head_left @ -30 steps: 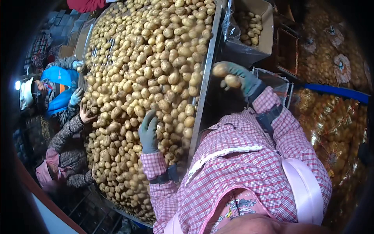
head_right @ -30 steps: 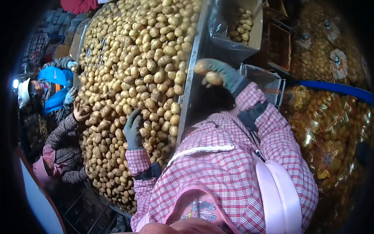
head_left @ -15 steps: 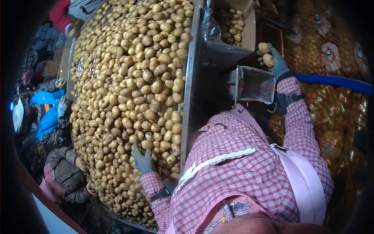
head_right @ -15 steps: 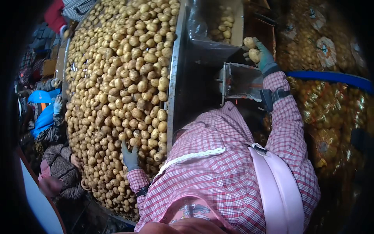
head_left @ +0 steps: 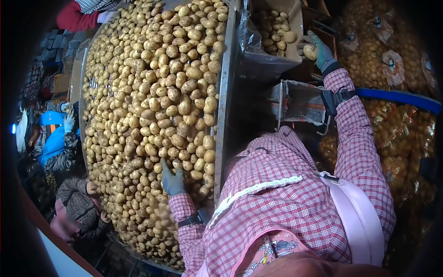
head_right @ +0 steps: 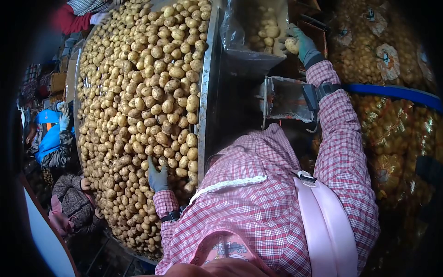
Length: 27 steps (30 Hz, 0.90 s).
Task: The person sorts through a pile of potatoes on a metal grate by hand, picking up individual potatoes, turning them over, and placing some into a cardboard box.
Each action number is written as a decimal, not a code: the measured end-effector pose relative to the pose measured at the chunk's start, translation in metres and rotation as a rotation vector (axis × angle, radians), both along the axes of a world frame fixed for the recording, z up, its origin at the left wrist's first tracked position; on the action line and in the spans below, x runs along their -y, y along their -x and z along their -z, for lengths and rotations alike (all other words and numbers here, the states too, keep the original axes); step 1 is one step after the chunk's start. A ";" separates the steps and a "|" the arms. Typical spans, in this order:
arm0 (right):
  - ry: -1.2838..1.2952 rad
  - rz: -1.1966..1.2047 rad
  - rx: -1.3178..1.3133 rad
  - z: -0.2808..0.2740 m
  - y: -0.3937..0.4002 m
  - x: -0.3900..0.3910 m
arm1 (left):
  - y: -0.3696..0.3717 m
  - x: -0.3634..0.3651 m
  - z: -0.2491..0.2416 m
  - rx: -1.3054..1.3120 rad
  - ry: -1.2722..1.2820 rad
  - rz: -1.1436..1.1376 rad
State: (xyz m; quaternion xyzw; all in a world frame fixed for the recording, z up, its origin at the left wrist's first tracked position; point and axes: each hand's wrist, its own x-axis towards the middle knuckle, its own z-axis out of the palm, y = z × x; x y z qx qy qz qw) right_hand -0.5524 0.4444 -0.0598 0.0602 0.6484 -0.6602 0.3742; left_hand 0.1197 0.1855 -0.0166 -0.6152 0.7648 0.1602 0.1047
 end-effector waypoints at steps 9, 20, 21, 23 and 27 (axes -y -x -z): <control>-0.166 0.204 -0.046 0.010 0.059 -0.083 | -0.008 0.028 0.009 -0.217 -0.160 -0.307; 0.064 0.085 -0.035 -0.025 0.046 -0.062 | 0.003 0.043 0.048 -0.967 -0.005 -0.492; 0.096 0.045 0.010 -0.032 0.033 -0.050 | 0.001 0.043 0.047 -0.937 -0.015 -0.468; 0.123 -0.046 0.011 -0.018 0.034 -0.042 | -0.002 0.045 0.044 -0.877 -0.028 -0.421; 0.062 0.118 -0.366 0.026 0.086 -0.056 | 0.021 0.034 0.033 -1.202 -0.211 -0.657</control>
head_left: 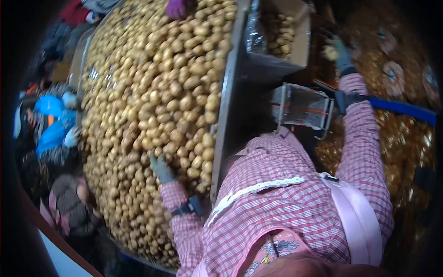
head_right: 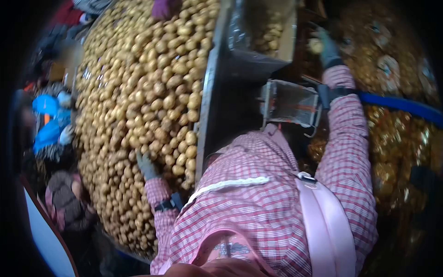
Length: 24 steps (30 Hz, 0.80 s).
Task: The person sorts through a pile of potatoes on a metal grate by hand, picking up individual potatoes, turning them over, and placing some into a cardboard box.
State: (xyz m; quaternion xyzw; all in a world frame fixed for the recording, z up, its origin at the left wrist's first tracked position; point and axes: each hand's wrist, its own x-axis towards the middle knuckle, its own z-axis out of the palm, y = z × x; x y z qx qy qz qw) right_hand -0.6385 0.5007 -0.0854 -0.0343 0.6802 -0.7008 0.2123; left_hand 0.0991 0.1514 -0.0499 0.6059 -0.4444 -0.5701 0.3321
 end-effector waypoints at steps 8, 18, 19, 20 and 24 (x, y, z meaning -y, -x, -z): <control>-0.203 -0.223 -0.056 -0.020 0.005 0.044 | -0.007 0.008 0.011 0.374 0.175 0.062; -0.060 -1.146 0.219 -0.070 -0.373 0.287 | 0.013 0.025 -0.072 -0.036 0.188 -0.013; -0.100 -1.171 0.078 -0.070 -0.393 0.294 | 0.002 0.022 -0.078 -0.045 0.242 -0.037; -0.091 -1.162 0.099 -0.069 -0.410 0.301 | -0.012 0.013 -0.085 -0.025 0.180 -0.140; -0.078 -1.213 0.182 -0.049 -0.449 0.320 | -0.081 -0.014 -0.073 0.058 0.134 -0.269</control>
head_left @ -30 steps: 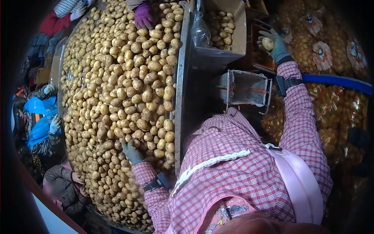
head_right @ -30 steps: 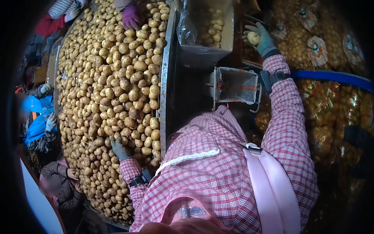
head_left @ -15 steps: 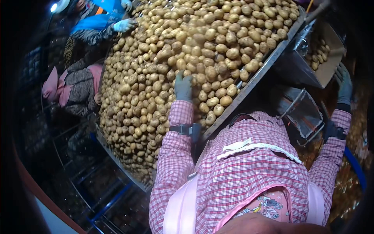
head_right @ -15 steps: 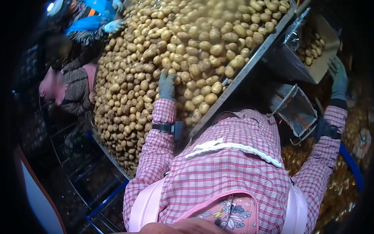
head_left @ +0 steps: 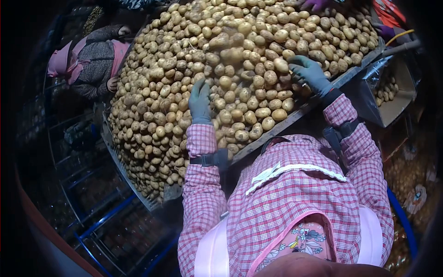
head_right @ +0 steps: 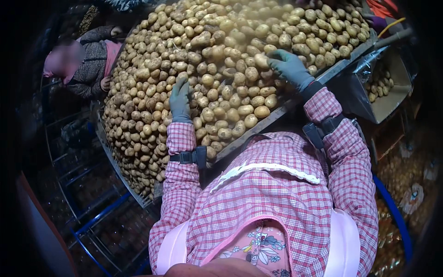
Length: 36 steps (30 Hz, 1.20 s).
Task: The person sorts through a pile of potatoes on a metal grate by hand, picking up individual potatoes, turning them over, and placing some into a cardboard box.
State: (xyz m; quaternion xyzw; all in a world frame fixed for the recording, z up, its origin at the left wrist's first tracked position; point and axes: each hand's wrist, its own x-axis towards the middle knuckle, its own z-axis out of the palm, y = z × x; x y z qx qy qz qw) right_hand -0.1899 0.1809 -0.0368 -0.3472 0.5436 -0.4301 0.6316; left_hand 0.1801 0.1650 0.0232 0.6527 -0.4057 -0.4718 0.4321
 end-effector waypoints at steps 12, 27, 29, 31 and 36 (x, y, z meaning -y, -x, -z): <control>-0.028 -0.084 0.072 0.002 0.002 0.005 | 0.004 0.065 0.011 0.816 0.111 0.012; -0.046 -0.102 0.043 -0.050 -0.027 -0.020 | 0.177 0.210 0.037 0.467 -0.006 0.413; -0.037 -0.135 0.014 -0.050 -0.042 -0.019 | 0.197 0.206 0.033 0.591 0.118 0.599; 0.044 -0.342 -0.094 -0.055 -0.061 -0.017 | 0.184 0.194 0.011 0.381 0.155 0.697; 0.004 -0.640 0.057 -0.054 -0.116 -0.017 | 0.014 0.201 -0.052 0.827 0.399 0.327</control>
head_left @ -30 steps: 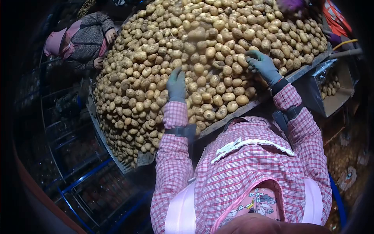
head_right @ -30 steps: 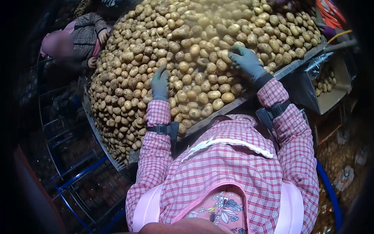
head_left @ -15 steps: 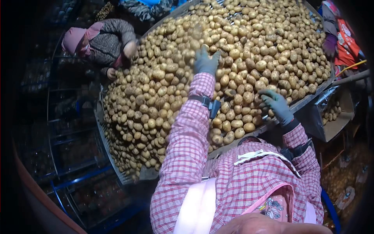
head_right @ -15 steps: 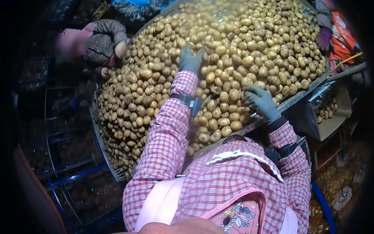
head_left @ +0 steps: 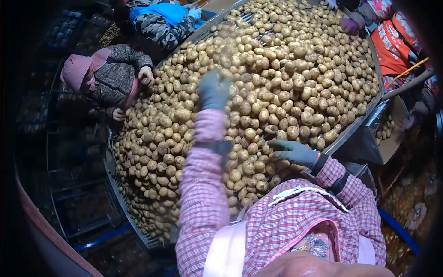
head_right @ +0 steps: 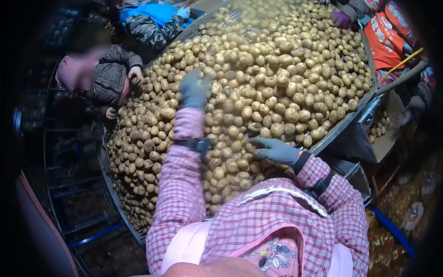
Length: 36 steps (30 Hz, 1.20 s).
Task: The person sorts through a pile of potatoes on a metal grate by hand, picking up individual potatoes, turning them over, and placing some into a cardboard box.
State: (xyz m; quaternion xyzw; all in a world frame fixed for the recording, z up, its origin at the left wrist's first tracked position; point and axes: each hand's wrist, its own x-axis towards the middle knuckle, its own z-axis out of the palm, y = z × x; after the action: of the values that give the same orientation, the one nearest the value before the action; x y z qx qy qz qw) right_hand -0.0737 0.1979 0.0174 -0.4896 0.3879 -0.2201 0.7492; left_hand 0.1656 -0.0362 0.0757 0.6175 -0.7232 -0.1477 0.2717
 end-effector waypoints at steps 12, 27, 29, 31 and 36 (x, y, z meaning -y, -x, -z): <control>0.450 -0.238 -0.257 0.036 -0.035 0.093 | -0.106 0.030 0.007 0.667 -0.459 -0.373; 0.428 -0.091 -0.145 0.031 0.028 0.189 | 0.097 0.120 0.085 -0.264 -0.359 0.029; 0.620 0.004 -0.137 0.057 0.037 0.205 | 0.141 0.116 0.086 0.004 -0.293 -0.108; 0.532 -0.034 -0.026 0.054 0.057 0.225 | 0.180 0.124 0.090 -0.330 -0.356 -0.024; 0.495 0.086 -0.306 0.057 0.113 0.236 | 0.190 0.154 0.151 0.195 -0.045 0.525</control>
State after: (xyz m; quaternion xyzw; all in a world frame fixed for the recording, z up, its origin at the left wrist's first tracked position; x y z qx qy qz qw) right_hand -0.1871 -0.0377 -0.0392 -0.6683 0.4512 -0.2631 0.5296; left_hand -0.0241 -0.1901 -0.0749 0.4262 -0.8776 -0.1689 0.1399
